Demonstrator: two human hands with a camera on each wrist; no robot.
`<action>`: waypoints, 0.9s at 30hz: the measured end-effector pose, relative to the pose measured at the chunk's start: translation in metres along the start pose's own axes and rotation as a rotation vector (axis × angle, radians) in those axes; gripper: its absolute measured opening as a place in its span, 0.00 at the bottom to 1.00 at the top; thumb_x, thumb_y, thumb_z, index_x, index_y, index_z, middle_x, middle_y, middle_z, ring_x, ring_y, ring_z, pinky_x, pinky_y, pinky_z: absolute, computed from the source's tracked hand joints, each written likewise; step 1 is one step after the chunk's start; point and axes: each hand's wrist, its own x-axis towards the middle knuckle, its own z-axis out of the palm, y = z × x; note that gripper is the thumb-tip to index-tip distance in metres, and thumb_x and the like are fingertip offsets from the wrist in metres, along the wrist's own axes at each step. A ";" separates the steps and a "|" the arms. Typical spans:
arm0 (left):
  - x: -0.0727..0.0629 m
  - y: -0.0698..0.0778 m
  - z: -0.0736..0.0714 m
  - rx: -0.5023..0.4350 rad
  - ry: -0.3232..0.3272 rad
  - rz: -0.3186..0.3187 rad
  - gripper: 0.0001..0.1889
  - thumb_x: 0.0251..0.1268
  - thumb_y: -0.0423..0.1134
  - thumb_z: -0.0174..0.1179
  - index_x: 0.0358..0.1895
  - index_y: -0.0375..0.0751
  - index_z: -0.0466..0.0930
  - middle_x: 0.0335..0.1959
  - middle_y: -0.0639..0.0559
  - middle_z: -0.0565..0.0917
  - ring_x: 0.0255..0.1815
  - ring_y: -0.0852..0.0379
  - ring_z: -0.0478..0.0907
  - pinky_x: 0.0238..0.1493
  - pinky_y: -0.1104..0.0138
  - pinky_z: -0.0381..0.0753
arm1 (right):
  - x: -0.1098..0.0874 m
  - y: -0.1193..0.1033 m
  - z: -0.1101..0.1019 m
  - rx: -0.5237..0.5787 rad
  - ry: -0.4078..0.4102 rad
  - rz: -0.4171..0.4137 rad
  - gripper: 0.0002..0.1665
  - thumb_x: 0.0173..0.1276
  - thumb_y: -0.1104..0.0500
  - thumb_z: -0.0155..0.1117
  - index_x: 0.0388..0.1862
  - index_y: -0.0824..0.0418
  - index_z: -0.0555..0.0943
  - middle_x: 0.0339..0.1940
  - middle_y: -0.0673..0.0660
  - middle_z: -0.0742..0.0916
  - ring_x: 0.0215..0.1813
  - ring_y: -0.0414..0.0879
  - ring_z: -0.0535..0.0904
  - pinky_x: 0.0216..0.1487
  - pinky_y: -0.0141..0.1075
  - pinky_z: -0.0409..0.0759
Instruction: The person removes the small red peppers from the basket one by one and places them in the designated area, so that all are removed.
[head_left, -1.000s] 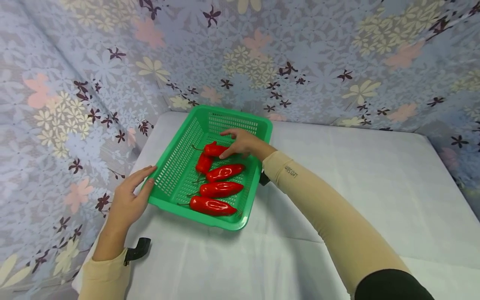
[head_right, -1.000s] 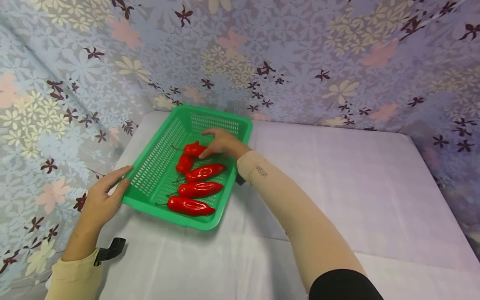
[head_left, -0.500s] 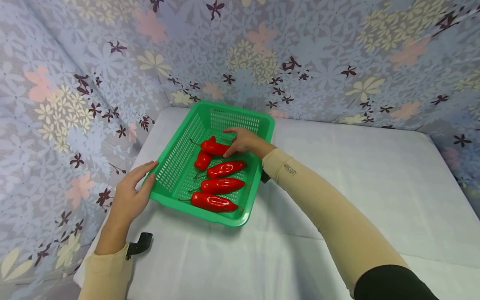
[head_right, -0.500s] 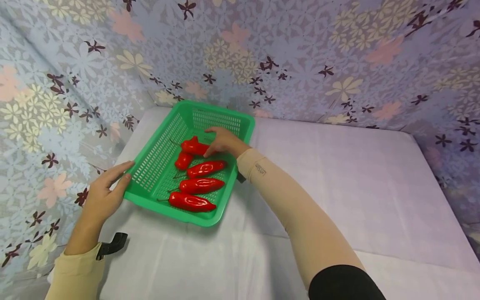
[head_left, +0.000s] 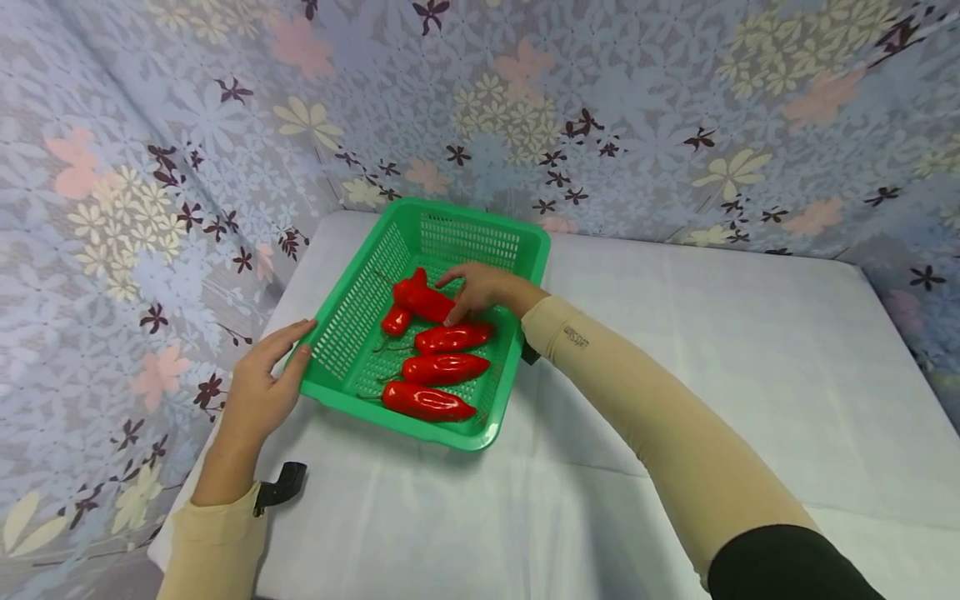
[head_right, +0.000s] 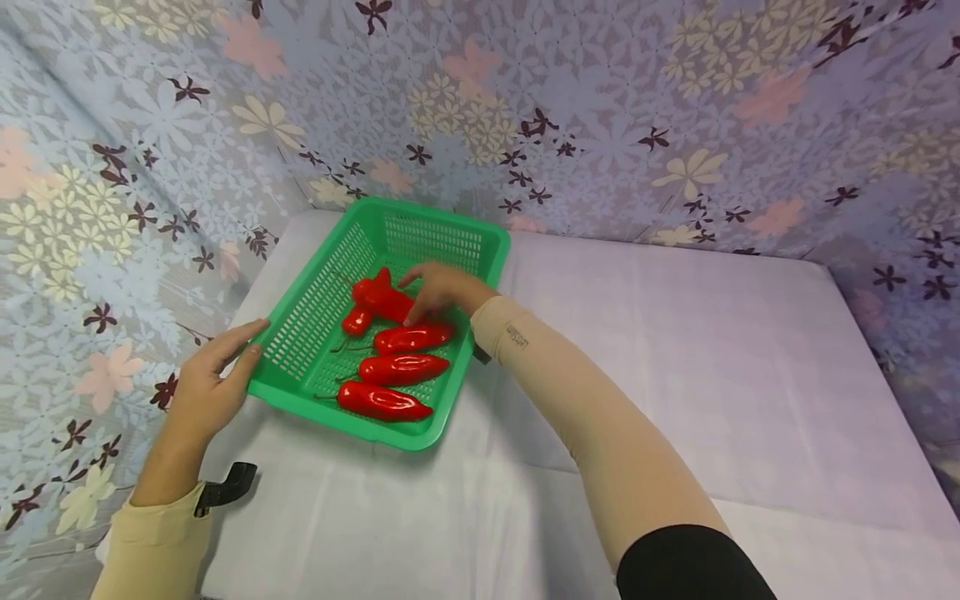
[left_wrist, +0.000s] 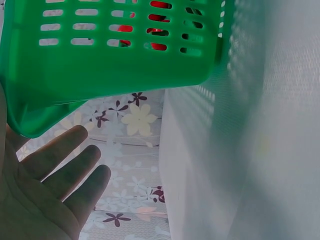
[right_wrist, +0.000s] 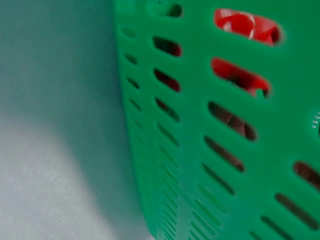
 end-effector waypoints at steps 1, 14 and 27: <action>0.000 0.000 0.000 0.002 -0.003 -0.002 0.19 0.76 0.38 0.55 0.66 0.43 0.79 0.65 0.41 0.78 0.68 0.39 0.71 0.66 0.40 0.67 | -0.001 0.000 0.001 0.000 -0.012 -0.011 0.42 0.61 0.61 0.78 0.73 0.54 0.72 0.56 0.60 0.83 0.55 0.51 0.80 0.50 0.39 0.83; 0.000 0.005 0.000 -0.004 -0.002 -0.013 0.19 0.77 0.38 0.55 0.66 0.41 0.79 0.66 0.42 0.78 0.68 0.39 0.71 0.66 0.40 0.67 | -0.001 0.001 0.005 -0.003 -0.062 -0.072 0.26 0.64 0.60 0.76 0.61 0.60 0.83 0.56 0.59 0.85 0.55 0.49 0.82 0.51 0.37 0.82; -0.001 0.005 -0.001 -0.003 -0.011 -0.016 0.19 0.77 0.38 0.55 0.66 0.42 0.78 0.66 0.41 0.77 0.68 0.39 0.71 0.65 0.40 0.68 | -0.007 -0.002 0.003 0.031 -0.045 -0.103 0.25 0.66 0.59 0.73 0.62 0.61 0.80 0.57 0.61 0.84 0.54 0.50 0.81 0.51 0.39 0.82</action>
